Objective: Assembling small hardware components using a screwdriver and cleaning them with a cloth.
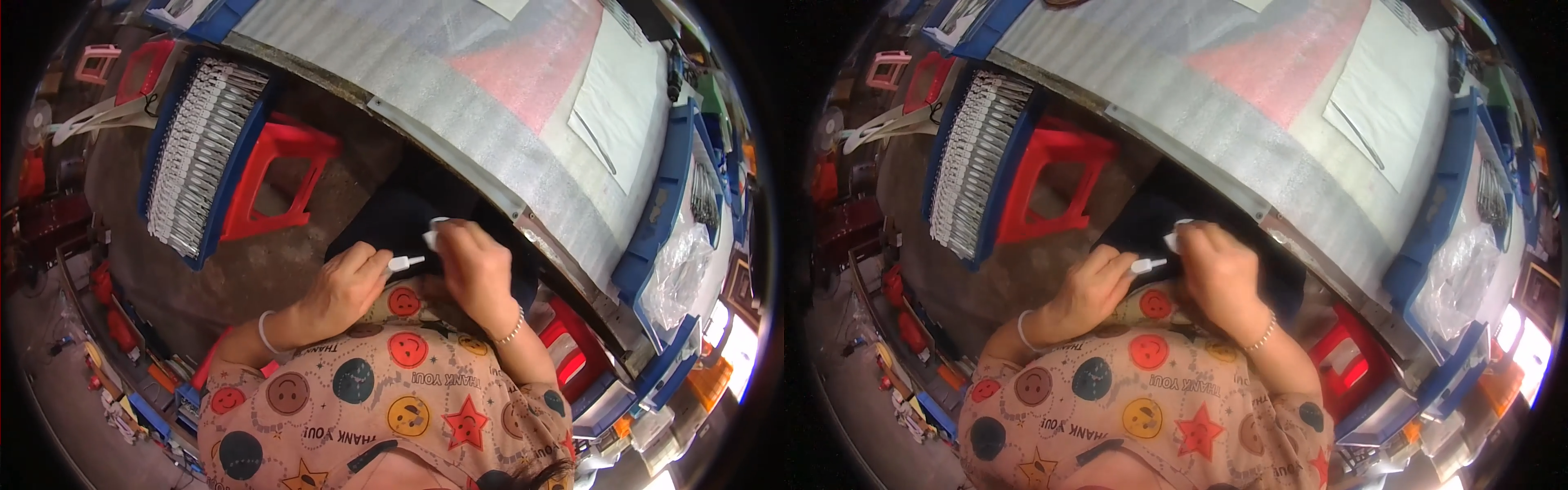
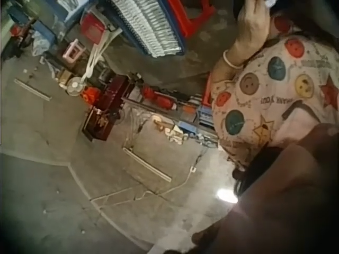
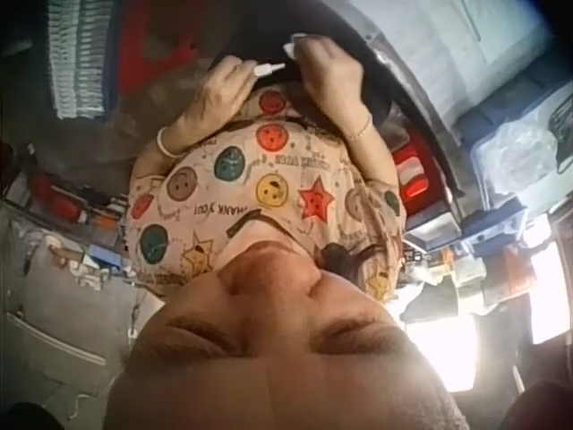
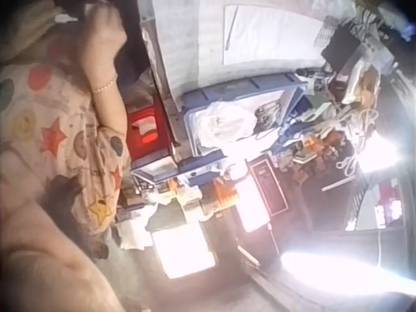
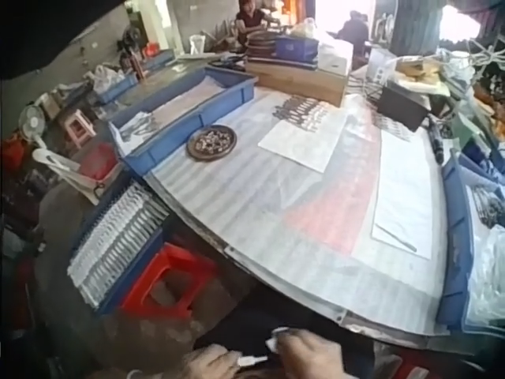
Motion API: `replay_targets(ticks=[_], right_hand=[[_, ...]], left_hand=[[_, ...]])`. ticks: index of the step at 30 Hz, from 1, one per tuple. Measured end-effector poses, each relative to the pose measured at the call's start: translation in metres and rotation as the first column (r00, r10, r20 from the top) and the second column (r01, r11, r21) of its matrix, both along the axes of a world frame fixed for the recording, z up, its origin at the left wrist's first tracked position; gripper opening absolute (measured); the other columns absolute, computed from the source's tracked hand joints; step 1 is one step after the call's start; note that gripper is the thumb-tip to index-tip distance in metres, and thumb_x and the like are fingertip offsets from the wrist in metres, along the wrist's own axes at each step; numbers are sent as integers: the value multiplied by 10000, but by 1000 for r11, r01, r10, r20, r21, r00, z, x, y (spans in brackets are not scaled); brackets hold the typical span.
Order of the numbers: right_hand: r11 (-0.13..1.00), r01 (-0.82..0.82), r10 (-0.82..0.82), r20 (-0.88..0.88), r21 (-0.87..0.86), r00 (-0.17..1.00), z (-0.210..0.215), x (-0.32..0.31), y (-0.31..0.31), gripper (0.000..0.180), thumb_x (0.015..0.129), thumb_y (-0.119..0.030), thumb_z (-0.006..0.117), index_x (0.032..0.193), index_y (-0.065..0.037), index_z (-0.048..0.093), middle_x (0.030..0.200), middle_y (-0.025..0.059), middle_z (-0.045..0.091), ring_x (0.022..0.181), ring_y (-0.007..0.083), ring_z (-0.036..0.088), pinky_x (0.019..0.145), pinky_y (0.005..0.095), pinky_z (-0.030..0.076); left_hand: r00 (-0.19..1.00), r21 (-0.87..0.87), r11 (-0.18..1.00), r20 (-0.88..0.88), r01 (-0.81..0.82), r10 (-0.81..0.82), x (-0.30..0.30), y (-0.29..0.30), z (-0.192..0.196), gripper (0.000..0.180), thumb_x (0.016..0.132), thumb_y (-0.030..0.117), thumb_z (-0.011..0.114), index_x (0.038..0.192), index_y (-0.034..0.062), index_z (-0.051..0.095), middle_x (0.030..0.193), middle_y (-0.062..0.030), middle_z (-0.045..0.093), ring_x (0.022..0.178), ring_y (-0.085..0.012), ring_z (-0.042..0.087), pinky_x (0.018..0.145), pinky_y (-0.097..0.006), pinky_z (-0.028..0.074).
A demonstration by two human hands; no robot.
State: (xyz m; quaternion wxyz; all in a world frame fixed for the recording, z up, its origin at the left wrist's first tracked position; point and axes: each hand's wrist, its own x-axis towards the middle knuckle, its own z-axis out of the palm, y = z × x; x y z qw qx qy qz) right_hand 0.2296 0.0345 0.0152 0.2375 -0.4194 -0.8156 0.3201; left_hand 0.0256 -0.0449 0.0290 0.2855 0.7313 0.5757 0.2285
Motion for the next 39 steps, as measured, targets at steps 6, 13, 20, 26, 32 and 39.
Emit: replay_targets(ticks=[6, 13, 20, 26, 32, 39], right_hand=[[968, -223, 235, -107, 115, 966, 22, -2, -4, 281, 701, 45, 648, 980, 7, 643, 1052, 175, 640, 825, 314, 663, 689, 346, 553], [733, 432, -512, 8, 525, 859, 63, 88, 26, 213, 834, 106, 597, 1005, 8, 678, 1002, 185, 684, 943, 276, 668, 773, 327, 538], [675, 494, -715, 319, 548, 622, 75, 128, 39, 414, 924, -109, 620, 1328, -76, 536, 1253, 117, 606, 568, 128, 515, 563, 255, 462], [894, 333, -393, 170, 299, 904, 57, 74, 19, 334, 850, 86, 592, 1157, -36, 639, 967, 50, 647, 555, 70, 427, 509, 221, 370], [998, -32, 39, 120, -53, 992, 43, -15, 7, 194, 844, 69, 571, 1027, 32, 623, 981, 199, 644, 849, 353, 642, 752, 357, 509], [955, -235, 268, 187, -183, 945, 38, -53, 4, 211, 830, 44, 583, 1035, 28, 630, 981, 204, 639, 818, 383, 644, 700, 377, 513]], left_hand=[[609, -775, 550, 606, 310, 511, -16, 3, 5, 184, 988, 122, 515, 1008, -19, 631, 794, -20, 557, 632, -66, 474, 553, -219, 381], [209, -735, 422, 597, 531, 775, -26, 0, 2, 280, 1011, 147, 479, 1107, -80, 613, 812, -23, 553, 615, -47, 443, 560, -188, 376], [376, -718, 613, 696, 329, 612, -25, -1, -12, 276, 1017, 164, 477, 1143, -40, 613, 792, -14, 545, 627, -47, 462, 566, -189, 386], [493, -637, 760, 705, 126, 509, -39, -2, -10, 275, 1012, 161, 492, 1180, -15, 620, 948, -32, 492, 676, -60, 525, 610, -212, 448], [447, -528, 844, 735, -92, 509, -63, -6, -17, 256, 992, 147, 534, 1177, -8, 619, 936, -42, 564, 764, -93, 594, 663, -239, 508], [331, -317, 670, 681, -671, 654, -171, -30, -3, 241, 919, 69, 623, 1146, -5, 647, 891, -33, 669, 766, -89, 604, 694, -232, 514]])
